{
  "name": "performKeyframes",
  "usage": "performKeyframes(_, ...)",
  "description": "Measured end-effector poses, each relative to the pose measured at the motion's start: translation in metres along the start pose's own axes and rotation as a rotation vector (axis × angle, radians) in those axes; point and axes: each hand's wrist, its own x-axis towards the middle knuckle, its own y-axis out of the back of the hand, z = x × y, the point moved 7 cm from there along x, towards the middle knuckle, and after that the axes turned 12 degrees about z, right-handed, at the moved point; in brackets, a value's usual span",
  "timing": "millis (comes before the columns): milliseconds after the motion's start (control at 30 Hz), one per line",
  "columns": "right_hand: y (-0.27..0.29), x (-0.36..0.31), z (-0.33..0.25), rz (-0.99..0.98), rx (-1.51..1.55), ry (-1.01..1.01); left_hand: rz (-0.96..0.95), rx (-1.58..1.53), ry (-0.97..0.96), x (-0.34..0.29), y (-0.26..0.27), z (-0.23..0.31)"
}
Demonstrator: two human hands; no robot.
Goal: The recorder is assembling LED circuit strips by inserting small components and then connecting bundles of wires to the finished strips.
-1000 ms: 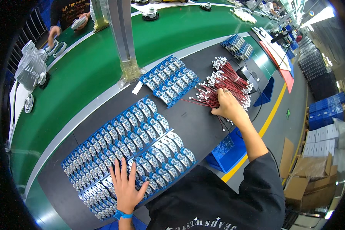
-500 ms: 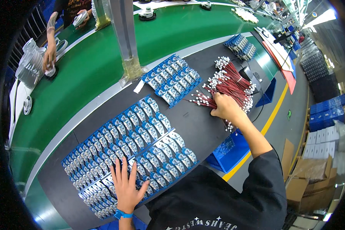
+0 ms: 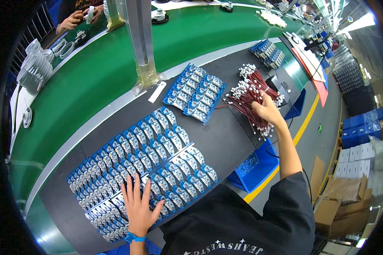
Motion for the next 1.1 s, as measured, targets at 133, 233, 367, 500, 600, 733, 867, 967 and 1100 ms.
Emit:
performKeyframes(133, -0.009, -0.020, -0.038, 0.122, -0.148, 0.433, -0.002, -0.003, -0.001, 0.001, 0.000, 0.001)
performKeyframes(233, -0.008, -0.016, -0.038, 0.031, 0.079, 0.275, 0.009, 0.004, -0.007, -0.001, 0.000, 0.001)
performKeyframes(367, 0.013, -0.012, -0.023, 0.125, 0.155, 0.134, 0.000, 0.016, -0.004, 0.001, 0.001, 0.002)
performKeyframes(500, 0.037, -0.012, -0.019, 0.321, 0.281, 0.125, -0.006, 0.015, -0.004, 0.001, 0.001, 0.002)
performKeyframes(600, 0.049, -0.024, -0.034, 0.482, 0.484, 0.241, -0.021, 0.019, 0.012, 0.001, 0.000, 0.002)
performKeyframes(733, 0.077, -0.032, -0.043, 0.612, 0.930, 0.223, -0.006, -0.012, 0.033, 0.000, 0.005, 0.003)
performKeyframes(867, 0.114, -0.031, -0.039, 0.783, 1.244, 0.308, 0.102, -0.131, 0.030, -0.011, 0.022, 0.004)
performKeyframes(967, 0.127, -0.030, -0.035, 0.933, 1.032, 0.318, 0.144, -0.222, 0.011, -0.018, 0.037, 0.012)
performKeyframes(1100, 0.142, -0.053, -0.073, 1.055, 1.065, 0.444, 0.275, -0.343, 0.048, -0.024, 0.052, 0.022)
